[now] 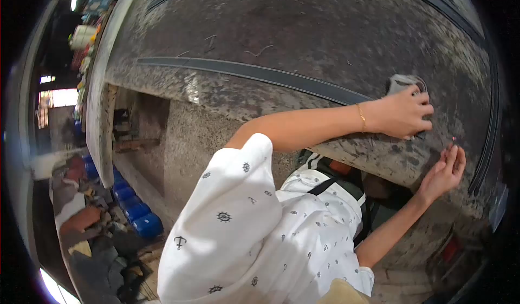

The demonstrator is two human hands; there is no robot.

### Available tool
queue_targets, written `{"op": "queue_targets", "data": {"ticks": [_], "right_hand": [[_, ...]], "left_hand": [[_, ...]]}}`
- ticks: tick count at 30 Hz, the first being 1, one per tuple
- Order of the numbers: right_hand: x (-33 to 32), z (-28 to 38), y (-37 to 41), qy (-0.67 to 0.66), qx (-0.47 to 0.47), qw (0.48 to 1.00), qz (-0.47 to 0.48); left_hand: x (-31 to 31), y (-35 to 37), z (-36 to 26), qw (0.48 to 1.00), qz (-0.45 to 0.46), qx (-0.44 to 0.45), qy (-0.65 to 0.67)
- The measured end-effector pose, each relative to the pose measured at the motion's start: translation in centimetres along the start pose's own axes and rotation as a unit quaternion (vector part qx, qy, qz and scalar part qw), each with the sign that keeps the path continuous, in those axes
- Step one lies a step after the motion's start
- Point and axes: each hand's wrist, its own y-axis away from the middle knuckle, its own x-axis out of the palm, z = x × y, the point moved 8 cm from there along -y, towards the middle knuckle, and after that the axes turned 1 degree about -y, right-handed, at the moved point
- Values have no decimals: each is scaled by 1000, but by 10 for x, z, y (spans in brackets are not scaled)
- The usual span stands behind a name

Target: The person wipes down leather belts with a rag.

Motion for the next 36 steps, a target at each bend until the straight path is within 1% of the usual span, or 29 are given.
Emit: {"op": "queue_targets", "data": {"ticks": [2,4,5,7,10,12,14,18,20,21,23,24,26,30,32,34,35,36], "right_hand": [[1,0,-2,-1,-2,1000,13],[3,1,-2,9,-7,1000,13],[5,2,-2,5,-11,1000,23],[4,4,-1,16,-2,1000,-1],[5,3,-1,26,10,1000,5],[4,2,-2,27,4,1000,0],[5,2,-1,12,3,1000,1],[4,0,-4,12,-16,1000,0],[0,-7,-9,5,-9,1000,12],[1,-6,-9,5,-9,1000,15],[2,-5,-10,7,-21,1000,17],[2,-4,-9,9,-21,1000,19],[3,-4,-9,0,-19,1000,24],[2,-4,-8,-13,-20,999,31],[1,-5,-9,-46,-7,999,12],[1,-1,-4,-54,-3,999,2],[-2,0,-3,-63,3,998,-9],[-5,-1,-3,-65,3,998,-17]], "left_hand": [[3,0,2,1000,-5,-8,-17],[-2,3,2,999,-38,-3,7],[-3,2,4,999,-43,-7,-2],[-4,2,2,1000,-26,7,0],[0,1,0,1000,-15,5,-26],[-1,0,0,999,-18,9,-39],[-4,-2,0,1000,1,10,-28],[1,-9,2,1000,3,5,-20],[11,-15,4,998,59,-15,-16],[10,-20,4,998,58,-16,-17],[17,-30,7,990,132,-38,14],[17,-36,8,991,131,-40,15],[28,-41,12,977,205,-45,41],[34,-38,16,973,220,-44,57],[6,-25,14,997,70,-16,24],[-65,12,16,997,-62,-34,1],[-101,40,26,990,-106,-89,31],[-125,75,42,980,-130,-146,21]]}}
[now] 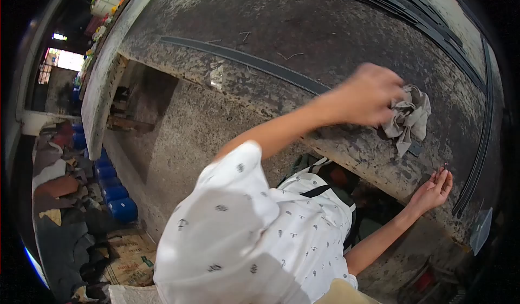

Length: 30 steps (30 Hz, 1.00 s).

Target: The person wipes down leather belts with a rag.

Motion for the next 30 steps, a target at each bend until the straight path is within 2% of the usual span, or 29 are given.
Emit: {"op": "queue_targets", "data": {"ticks": [2,4,6,7,8,9,14,17,19,21,24,25,26,27,30], "right_hand": [[0,-1,0,-25,-4,999,24],[-1,-13,-6,-34,13,999,31],[3,-6,2,-49,21,998,34],[19,7,18,-30,12,999,37],[24,16,23,33,33,999,1],[31,29,29,40,28,999,-13],[11,45,40,-49,-41,997,35],[-12,44,51,-49,-33,998,-7],[-21,53,54,-50,-38,998,-31],[-26,64,59,-22,-73,996,-37],[-26,82,64,82,-77,991,-74],[-22,76,59,69,-85,993,-49],[-16,77,61,49,-73,995,-51],[-16,66,49,47,-65,997,-15],[18,44,47,0,-45,994,102]], "left_hand": [[-65,59,45,984,46,-143,-94],[-115,126,78,951,131,-197,-197],[-151,166,86,934,152,-273,-172],[-156,173,86,931,148,-256,-215],[-156,180,89,938,133,-259,-187],[-153,186,98,927,147,-278,-203],[-127,176,107,940,165,-247,-168],[-83,155,72,941,227,-209,-141],[-54,121,40,951,209,-189,-126],[-13,96,8,969,171,-114,-138],[31,55,-36,984,128,-84,-92],[43,50,-41,986,119,-62,-97],[47,48,-44,990,108,-90,-32],[48,45,-53,993,101,-48,-24],[15,69,-37,994,63,-77,-46]]}}
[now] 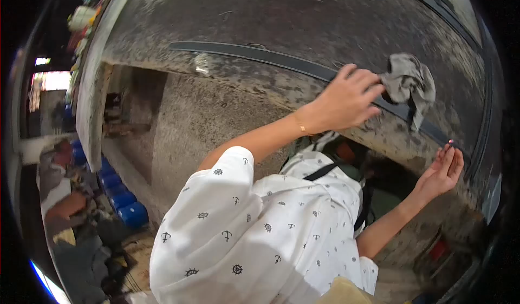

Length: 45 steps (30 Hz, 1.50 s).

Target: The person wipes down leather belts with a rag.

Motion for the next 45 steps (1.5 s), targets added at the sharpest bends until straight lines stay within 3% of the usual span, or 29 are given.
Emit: {"op": "queue_targets", "data": {"ticks": [3,7,10,13,16,18,19,21,24,25,28,30,33,37,41,43,45], "right_hand": [[37,-8,0,-25,11,998,58],[102,-18,15,-55,49,989,126],[159,-30,31,-27,82,983,162],[215,-40,48,-30,128,970,206],[258,-51,59,-8,142,961,236],[274,-64,64,20,140,955,261],[278,-71,67,38,135,952,272],[279,-83,73,91,130,948,277],[273,-81,75,101,106,950,275],[271,-83,74,88,106,951,276],[271,-84,72,78,103,953,274],[272,-83,74,82,107,952,274],[272,-82,73,103,105,954,262],[270,-83,73,102,102,954,264],[269,-85,71,91,98,953,273],[269,-85,71,89,102,953,270],[268,-86,72,96,105,952,273]], "left_hand": [[-73,47,73,987,-46,-120,-95],[-141,131,163,933,24,-263,-246],[-139,145,176,947,34,-266,-176],[-134,129,172,958,-12,-262,-119],[-120,106,153,974,-31,-209,-78],[-122,114,170,971,-49,-235,-24],[-123,118,179,963,-64,-259,24],[-132,113,180,972,-80,-220,-6],[-152,128,205,956,-106,-245,-123],[-164,136,217,933,-120,-306,-146],[-179,132,218,923,-119,-356,-81],[-155,108,182,972,-39,-228,-34],[-125,98,172,981,42,-183,-40],[-115,95,173,989,24,-145,-28],[-141,112,205,953,-46,-237,-181],[-167,136,238,916,-93,-338,-193],[-175,133,235,932,-62,-352,-59]]}}
